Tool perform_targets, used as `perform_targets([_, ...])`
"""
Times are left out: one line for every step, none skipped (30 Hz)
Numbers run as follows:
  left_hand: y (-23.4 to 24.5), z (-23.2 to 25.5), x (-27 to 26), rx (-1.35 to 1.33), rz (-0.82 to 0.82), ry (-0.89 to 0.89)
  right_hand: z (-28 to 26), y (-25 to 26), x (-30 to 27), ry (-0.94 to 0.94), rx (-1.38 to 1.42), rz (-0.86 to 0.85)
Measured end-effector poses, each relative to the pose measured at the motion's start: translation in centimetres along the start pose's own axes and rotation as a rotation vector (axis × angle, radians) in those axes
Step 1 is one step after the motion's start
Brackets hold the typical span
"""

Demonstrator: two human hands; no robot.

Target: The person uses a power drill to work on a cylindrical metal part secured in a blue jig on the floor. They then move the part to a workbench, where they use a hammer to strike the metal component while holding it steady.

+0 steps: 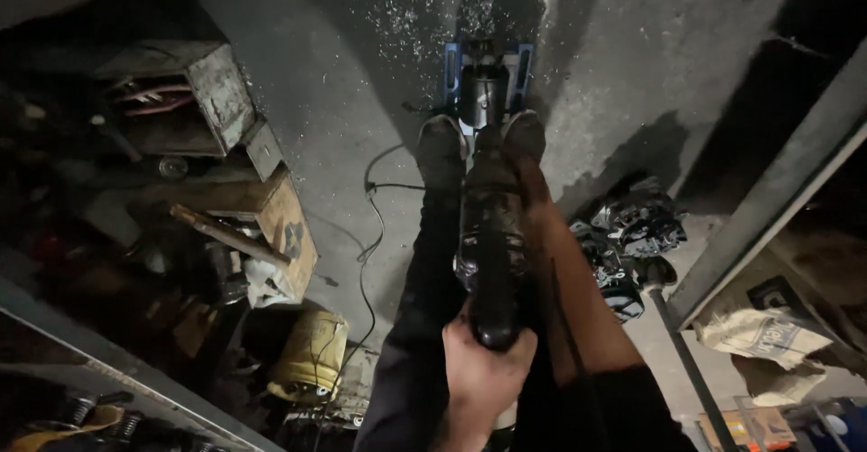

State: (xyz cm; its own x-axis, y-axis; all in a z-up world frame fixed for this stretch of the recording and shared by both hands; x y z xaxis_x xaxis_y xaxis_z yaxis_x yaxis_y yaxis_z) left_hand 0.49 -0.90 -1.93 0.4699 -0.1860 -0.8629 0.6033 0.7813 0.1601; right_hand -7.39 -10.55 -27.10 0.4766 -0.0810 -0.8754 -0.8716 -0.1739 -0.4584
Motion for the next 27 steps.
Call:
perform_targets([0.0,0.5,-0.2,0.062,0.014,-0.112,-0.2,1.2,-1.4,0.22,-0.353,-0.018])
perform_targets([0.0,1.1,-0.5,0.125,0.028,-0.224,-0.4,2.1,-3.0,0.438,-0.706,-0.037])
perform_targets([-0.4,0.9,-0.5,0.115,0.024,-0.232,-0.5,1.6,-5.5,0.448,-0.715,-0.036])
perform_targets([-0.7,0.5,-0.6,0.074,0.033,-0.161,-0.8,1.3,-8.2,0.444,-0.887,0.107])
perform_targets([-0.9,0.2,-0.6,0.032,0.044,-0.096,-1.1,0.8,-10.6,0.44,-1.055,0.248])
perform_targets([-1.1,-0.1,-0.6,0.022,0.043,-0.11,-0.9,0.8,-12.9,0.457,-1.063,0.246])
perform_targets([-1.3,-0.5,-0.8,0.153,0.063,-0.093,-0.4,1.3,-15.2,0.34,-1.02,0.245])
perform_targets([-1.4,-1.0,-1.0,0.285,0.084,-0.075,0.3,1.7,-17.5,0.225,-0.975,0.243])
perform_targets([-1.2,-0.6,-1.5,0.275,0.084,-0.08,0.5,1.8,-19.2,0.231,-0.983,0.243])
perform_targets([-1.3,-0.3,-2.0,0.266,-0.012,-0.095,1.1,1.8,-20.8,0.181,-0.847,0.168])
perform_targets([-1.4,0.1,-2.4,0.256,-0.107,-0.115,1.6,1.8,-22.2,0.133,-0.71,0.092])
perform_targets([-1.3,0.1,-3.2,0.247,-0.106,-0.124,1.3,0.8,-23.1,0.142,-0.72,0.09])
perform_targets([-1.5,0.2,-3.5,0.314,-0.191,-0.109,0.9,-0.3,-23.3,0.115,-0.575,0.061])
perform_targets([-1.8,0.2,-3.8,0.382,-0.276,-0.094,0.5,-1.3,-23.6,0.087,-0.43,0.031])
perform_targets([-1.5,0.3,-4.7,0.378,-0.268,-0.1,-0.1,-3.1,-24.1,0.09,-0.436,0.023])
perform_targets([-1.4,0.7,-5.6,0.422,-0.261,-0.239,-0.5,-4.5,-24.6,0.026,-0.351,0.099])
perform_targets([-1.3,1.1,-6.2,0.467,-0.259,-0.381,-0.8,-5.9,-24.9,-0.034,-0.263,0.178])
perform_targets([-0.9,2.0,-7.1,0.465,-0.256,-0.39,-0.8,-6.1,-25.0,-0.026,-0.266,0.173])
perform_targets([-0.7,2.6,-8.1,0.535,-0.34,-0.31,-0.6,-6.2,-25.1,-0.011,-0.179,0.162])
perform_targets([-0.5,3.0,-9.1,0.605,-0.422,-0.227,-0.5,-6.4,-25.2,0.003,-0.092,0.15])
perform_targets([0.2,3.2,-10.1,0.604,-0.416,-0.229,0.1,-5.7,-25.2,0.003,-0.096,0.145])
perform_targets([0.8,3.3,-11.0,0.589,-0.427,-0.254,0.5,-4.8,-25.2,0.064,-0.211,0.192])
perform_targets([1.3,3.3,-12.1,0.572,-0.442,-0.279,0.9,-3.9,-25.3,0.127,-0.328,0.243])
perform_targets([1.8,2.9,-12.4,0.568,-0.441,-0.281,0.7,-3.8,-25.8,0.129,-0.332,0.242])
perform_targets([2.7,2.4,-12.9,0.536,-0.382,-0.271,0.6,-3.7,-26.7,0.205,-0.61,0.315])
perform_targets([3.6,2.0,-13.4,0.503,-0.323,-0.262,0.4,-3.8,-27.7,0.278,-0.891,0.386])
perform_targets([4.0,1.2,-12.4,0.507,-0.321,-0.265,1.1,-3.0,-27.8,0.282,-0.887,0.384])
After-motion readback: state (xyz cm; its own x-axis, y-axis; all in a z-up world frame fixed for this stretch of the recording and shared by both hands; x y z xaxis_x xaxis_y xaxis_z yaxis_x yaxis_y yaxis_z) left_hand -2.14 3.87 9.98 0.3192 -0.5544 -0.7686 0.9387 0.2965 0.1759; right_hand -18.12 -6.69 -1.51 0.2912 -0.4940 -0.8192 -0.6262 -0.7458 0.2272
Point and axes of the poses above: each hand's wrist, its own x-axis towards the middle knuckle, its own y-axis out of the back of the hand, z = x × y, the point moved 3 cm from there along x, towards the middle knuckle, and after that the axes turned 2 degrees about -z, right-handed, at the moved point
